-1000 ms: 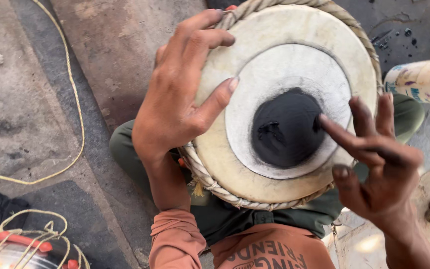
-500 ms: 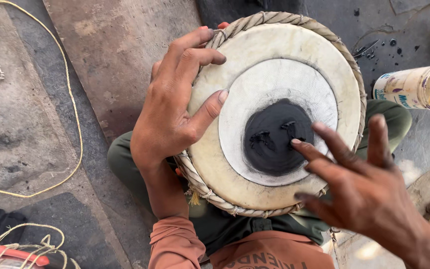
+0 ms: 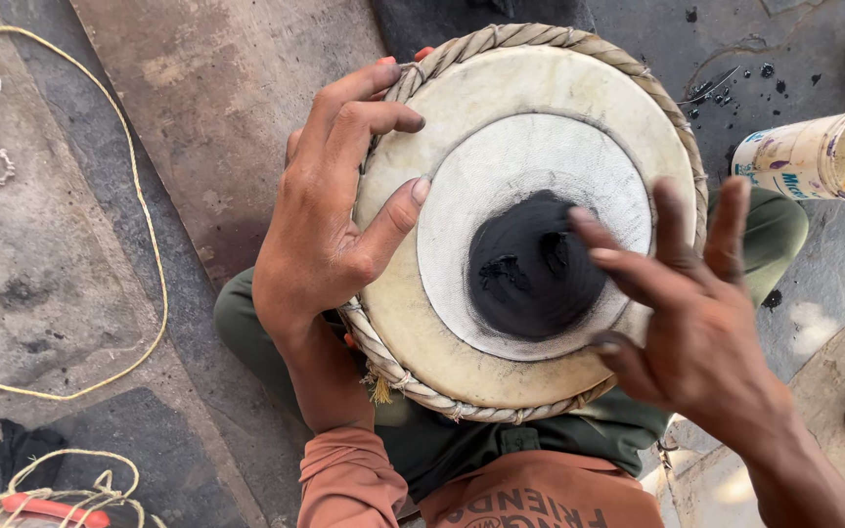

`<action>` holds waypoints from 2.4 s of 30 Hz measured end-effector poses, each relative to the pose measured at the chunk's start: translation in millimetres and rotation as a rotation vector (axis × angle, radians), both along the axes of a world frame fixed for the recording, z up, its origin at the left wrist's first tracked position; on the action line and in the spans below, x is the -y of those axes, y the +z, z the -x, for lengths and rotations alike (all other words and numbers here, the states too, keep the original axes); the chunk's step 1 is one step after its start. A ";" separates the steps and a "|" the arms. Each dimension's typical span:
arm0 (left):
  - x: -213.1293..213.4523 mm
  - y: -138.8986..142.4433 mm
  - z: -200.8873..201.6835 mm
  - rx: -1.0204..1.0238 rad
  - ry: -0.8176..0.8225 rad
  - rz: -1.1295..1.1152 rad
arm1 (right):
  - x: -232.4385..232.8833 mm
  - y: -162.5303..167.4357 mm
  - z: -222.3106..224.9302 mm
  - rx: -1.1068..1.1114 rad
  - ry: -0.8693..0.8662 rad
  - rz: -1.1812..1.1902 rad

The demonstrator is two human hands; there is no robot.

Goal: The person sits cross-legged with a drum on their lap and rubs black paste into the center of the drum head by hand, spreading it in circular motions. They then use a flat metal scraper blade to smooth and shape the paste, wipe the blade with a cloth, and continue pressing and rubbing the paste with their palm and fingers.

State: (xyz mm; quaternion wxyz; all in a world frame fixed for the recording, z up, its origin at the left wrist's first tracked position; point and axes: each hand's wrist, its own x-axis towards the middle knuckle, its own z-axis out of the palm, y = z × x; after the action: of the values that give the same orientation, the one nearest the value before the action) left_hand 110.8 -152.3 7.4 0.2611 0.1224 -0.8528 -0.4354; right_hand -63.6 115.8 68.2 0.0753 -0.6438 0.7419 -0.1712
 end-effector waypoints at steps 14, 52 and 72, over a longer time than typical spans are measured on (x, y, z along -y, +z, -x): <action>1.2 7.4 2.3 -0.010 -0.007 -0.020 | -1.8 10.8 3.2 -0.057 0.122 -0.146; 0.9 -0.1 1.6 -0.007 0.006 -0.034 | 8.8 -1.4 -15.1 0.188 -0.128 0.070; 0.9 -0.1 1.4 -0.014 0.001 -0.036 | -8.9 -15.8 -8.6 0.072 0.093 0.084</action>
State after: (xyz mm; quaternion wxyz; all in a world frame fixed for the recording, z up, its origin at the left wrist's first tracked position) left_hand 109.4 -153.2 7.2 0.2650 0.1243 -0.8428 -0.4516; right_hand -55.0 124.7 52.4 0.0828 -0.6736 0.7002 -0.2217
